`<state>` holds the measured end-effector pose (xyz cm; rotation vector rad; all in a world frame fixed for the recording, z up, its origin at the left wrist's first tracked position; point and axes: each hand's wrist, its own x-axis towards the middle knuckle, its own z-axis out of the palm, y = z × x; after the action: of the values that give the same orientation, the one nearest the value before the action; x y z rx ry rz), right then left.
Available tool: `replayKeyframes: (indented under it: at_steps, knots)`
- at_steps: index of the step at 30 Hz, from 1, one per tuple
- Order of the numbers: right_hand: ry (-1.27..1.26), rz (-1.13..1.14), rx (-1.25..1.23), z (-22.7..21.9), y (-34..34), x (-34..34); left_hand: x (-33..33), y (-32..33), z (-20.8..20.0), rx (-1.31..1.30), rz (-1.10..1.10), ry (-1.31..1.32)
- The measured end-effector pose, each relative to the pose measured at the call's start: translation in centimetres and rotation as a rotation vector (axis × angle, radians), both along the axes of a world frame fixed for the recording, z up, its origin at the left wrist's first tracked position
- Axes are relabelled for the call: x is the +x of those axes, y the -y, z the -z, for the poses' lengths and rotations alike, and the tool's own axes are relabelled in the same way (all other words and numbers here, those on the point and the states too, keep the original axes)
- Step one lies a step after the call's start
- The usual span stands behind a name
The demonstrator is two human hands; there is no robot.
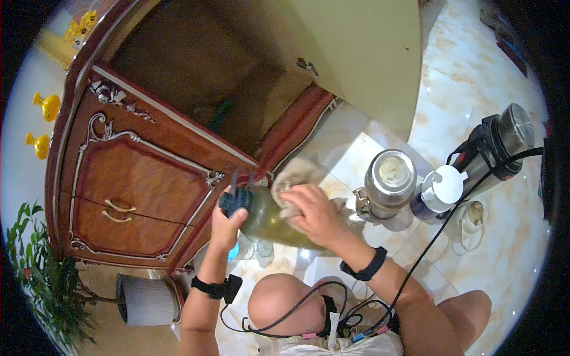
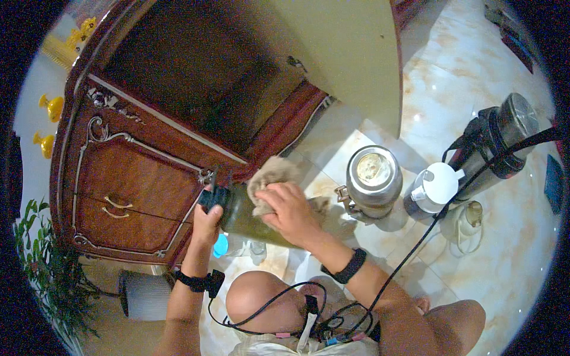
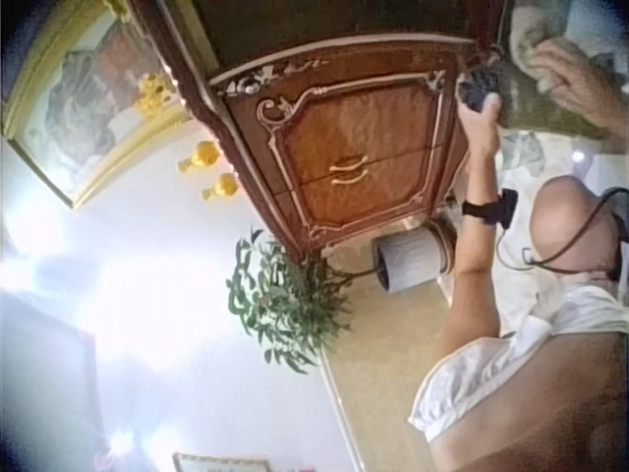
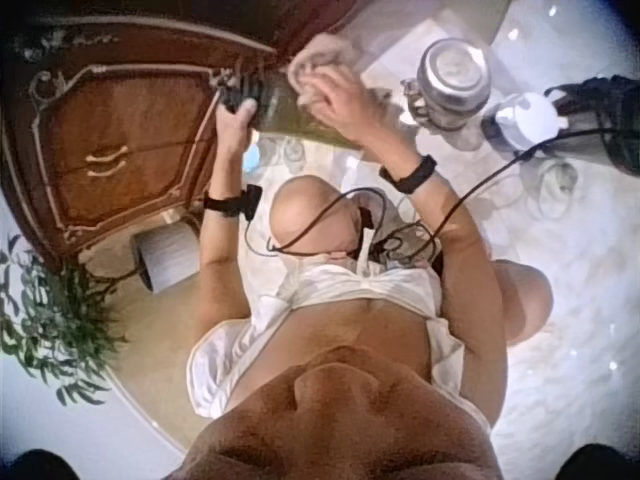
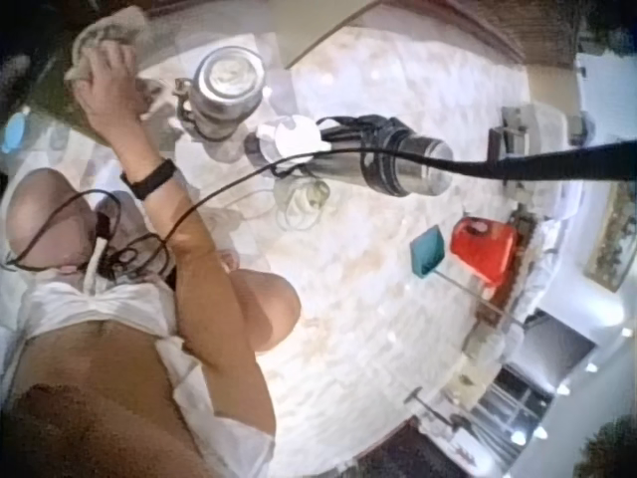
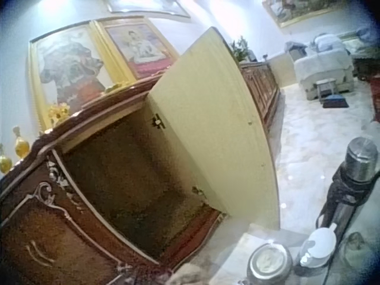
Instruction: The person is cleaning several containers and thermoses with a cloth.
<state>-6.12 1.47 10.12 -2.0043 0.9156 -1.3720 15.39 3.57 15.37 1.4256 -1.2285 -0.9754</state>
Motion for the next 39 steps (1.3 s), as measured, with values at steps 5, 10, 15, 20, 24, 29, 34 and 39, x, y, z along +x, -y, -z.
replayKeyframes:
  at_steps: [5,10,15,20,24,29,34,39]
  knots:
    - [0.1,-0.165,0.855,5.0,3.1,-0.9,-2.3,0.6,-2.0,-0.049,0.231,0.05]
    - [0.456,-0.292,1.08,12.4,2.2,-2.3,-3.0,1.2,-3.9,-0.069,0.356,0.023]
    - [1.227,-0.603,1.665,15.3,1.0,-2.8,-2.1,1.5,-4.4,-0.189,0.43,0.095]
    - [1.461,-0.593,1.665,13.4,0.6,-2.6,-1.6,1.0,-5.0,-0.108,0.27,0.028]
    - [1.367,-0.559,1.508,12.6,1.5,-2.6,-0.8,0.2,-4.9,-0.098,0.141,0.032]
    - [1.245,-0.363,1.234,10.5,1.1,-0.9,0.1,-0.6,-4.4,-0.029,0.059,-0.168]
    - [1.246,-0.268,1.272,9.4,0.8,0.1,-2.4,-0.5,-4.5,-0.231,-0.01,-0.136]
    - [1.192,-0.057,1.129,9.5,0.1,0.6,-3.2,-0.7,-4.9,-0.188,-0.025,-0.055]
